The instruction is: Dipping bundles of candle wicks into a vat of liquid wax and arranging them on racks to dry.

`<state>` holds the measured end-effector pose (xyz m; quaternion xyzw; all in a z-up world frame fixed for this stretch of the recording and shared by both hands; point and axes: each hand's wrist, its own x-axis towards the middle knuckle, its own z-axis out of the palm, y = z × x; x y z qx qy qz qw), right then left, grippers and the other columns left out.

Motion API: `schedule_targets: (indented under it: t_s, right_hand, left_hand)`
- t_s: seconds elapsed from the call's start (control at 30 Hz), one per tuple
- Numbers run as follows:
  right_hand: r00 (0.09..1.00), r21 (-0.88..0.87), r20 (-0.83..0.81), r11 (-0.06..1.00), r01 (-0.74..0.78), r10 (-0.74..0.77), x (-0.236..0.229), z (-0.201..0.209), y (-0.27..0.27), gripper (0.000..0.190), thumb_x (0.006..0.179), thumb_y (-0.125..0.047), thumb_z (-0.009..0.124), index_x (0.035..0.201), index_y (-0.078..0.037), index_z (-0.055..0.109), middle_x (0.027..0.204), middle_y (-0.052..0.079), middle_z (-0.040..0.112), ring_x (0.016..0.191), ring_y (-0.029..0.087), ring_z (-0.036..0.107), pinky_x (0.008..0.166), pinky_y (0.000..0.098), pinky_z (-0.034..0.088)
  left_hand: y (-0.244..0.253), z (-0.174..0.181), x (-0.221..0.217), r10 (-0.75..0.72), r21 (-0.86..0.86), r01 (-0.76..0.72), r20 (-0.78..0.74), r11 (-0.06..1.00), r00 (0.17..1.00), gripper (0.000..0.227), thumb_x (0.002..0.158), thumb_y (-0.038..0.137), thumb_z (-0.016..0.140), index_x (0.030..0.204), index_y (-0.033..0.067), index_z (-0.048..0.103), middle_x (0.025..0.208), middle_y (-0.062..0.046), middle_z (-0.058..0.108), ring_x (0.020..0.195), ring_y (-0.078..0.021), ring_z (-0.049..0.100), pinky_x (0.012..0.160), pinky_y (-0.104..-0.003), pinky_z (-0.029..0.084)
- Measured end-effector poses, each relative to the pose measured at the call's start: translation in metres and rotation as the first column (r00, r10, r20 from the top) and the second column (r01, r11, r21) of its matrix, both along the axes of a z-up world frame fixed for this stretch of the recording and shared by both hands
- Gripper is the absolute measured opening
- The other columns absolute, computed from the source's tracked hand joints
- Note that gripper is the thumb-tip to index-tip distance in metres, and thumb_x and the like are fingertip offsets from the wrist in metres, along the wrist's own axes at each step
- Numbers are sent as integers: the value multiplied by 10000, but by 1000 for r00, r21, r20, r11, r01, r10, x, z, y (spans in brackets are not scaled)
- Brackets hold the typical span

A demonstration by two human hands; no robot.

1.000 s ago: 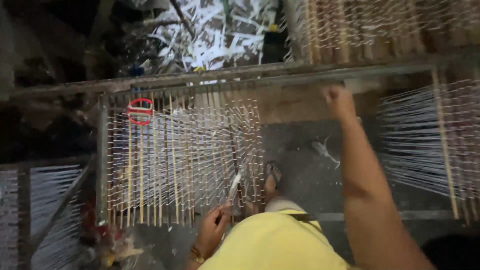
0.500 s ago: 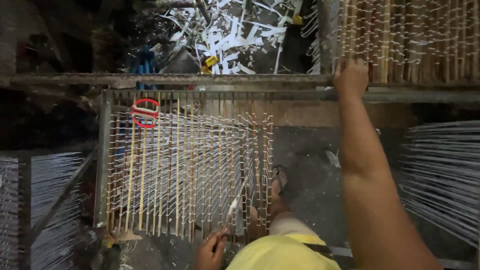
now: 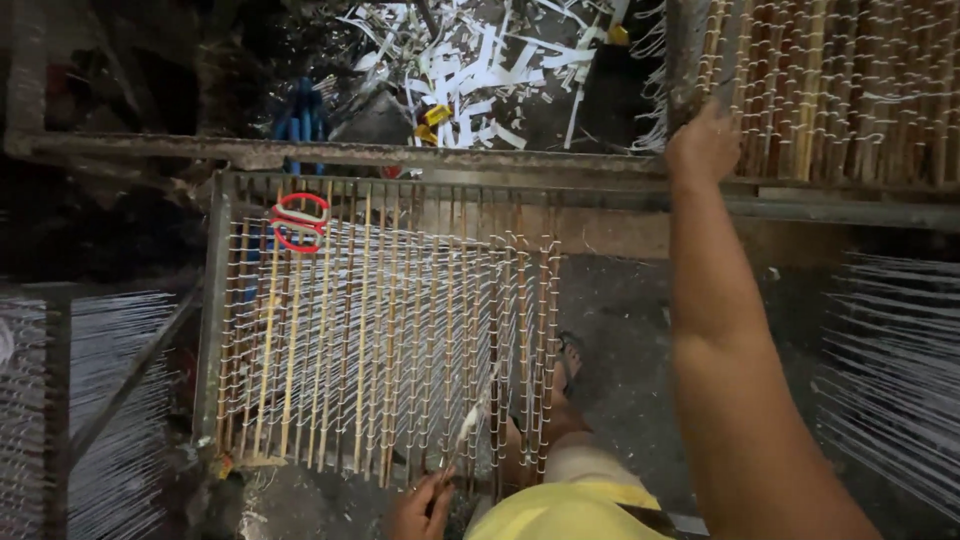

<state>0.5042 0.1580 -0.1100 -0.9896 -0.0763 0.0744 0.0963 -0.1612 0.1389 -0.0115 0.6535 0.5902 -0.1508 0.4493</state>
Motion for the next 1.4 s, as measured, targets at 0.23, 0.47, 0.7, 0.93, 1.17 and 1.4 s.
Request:
schedule_targets:
  t_s: [0.23,0.47,0.7,0.93,1.17,1.4]
  right_hand:
    - [982,261,-107,949,177,-154,15,-5,-3,684,1013,-159,710,1558,-81,303,1425,267,484,1195,463,601,924,595,539]
    - [951,334,-217,898,284,-220,11,24,-2,603,1008,-184,693,1531,-161,392,1509,153,483,1329,407,523,1078,559,454]
    - [987,284,-83,946,158,-139,-3,74,-12,575,1045,-91,626,1542,-164,347,1482,233,433,1229,495,566,938,616,512]
    - [986,305,146,952,34,-82,-18,157,-63,647,982,-117,737,1521,-188,386,1390,242,550,1235,467,576,996,607,442]
    - [907,319,401,909,-269,128,-112,292,-176,575,942,-1,677,1477,-67,477,1246,331,571,1098,542,569,886,614,445]
    - [746,132,591,876,-464,306,-210,320,-285,624,864,107,559,1482,194,535,1249,443,636,1099,577,600,921,580,471]
  left_hand:
    - [5,25,20,138,-162,-162,-152,973,979,378,958,365,617,1280,286,798,1107,89,795,725,-72,638,689,-243,463]
    - [1,14,7,96,-129,-111,-115,985,989,386,937,382,619,1262,284,803,1020,92,804,641,-64,583,635,-233,429]
    - [4,7,-1,-51,-143,45,-43,989,998,431,962,425,559,1336,302,733,1228,53,711,982,-138,634,853,-310,493]
    - [23,-12,-11,-293,-96,313,178,945,939,518,996,472,445,1425,251,632,1013,-17,704,744,-170,667,657,-307,439]
    - [50,9,2,-480,145,476,492,868,726,512,1003,474,455,1315,160,712,950,-66,724,792,-259,682,651,-371,472]
    - [63,-16,-4,-683,428,547,580,720,445,409,1041,371,483,1233,103,725,887,-102,710,722,-256,678,595,-397,471]
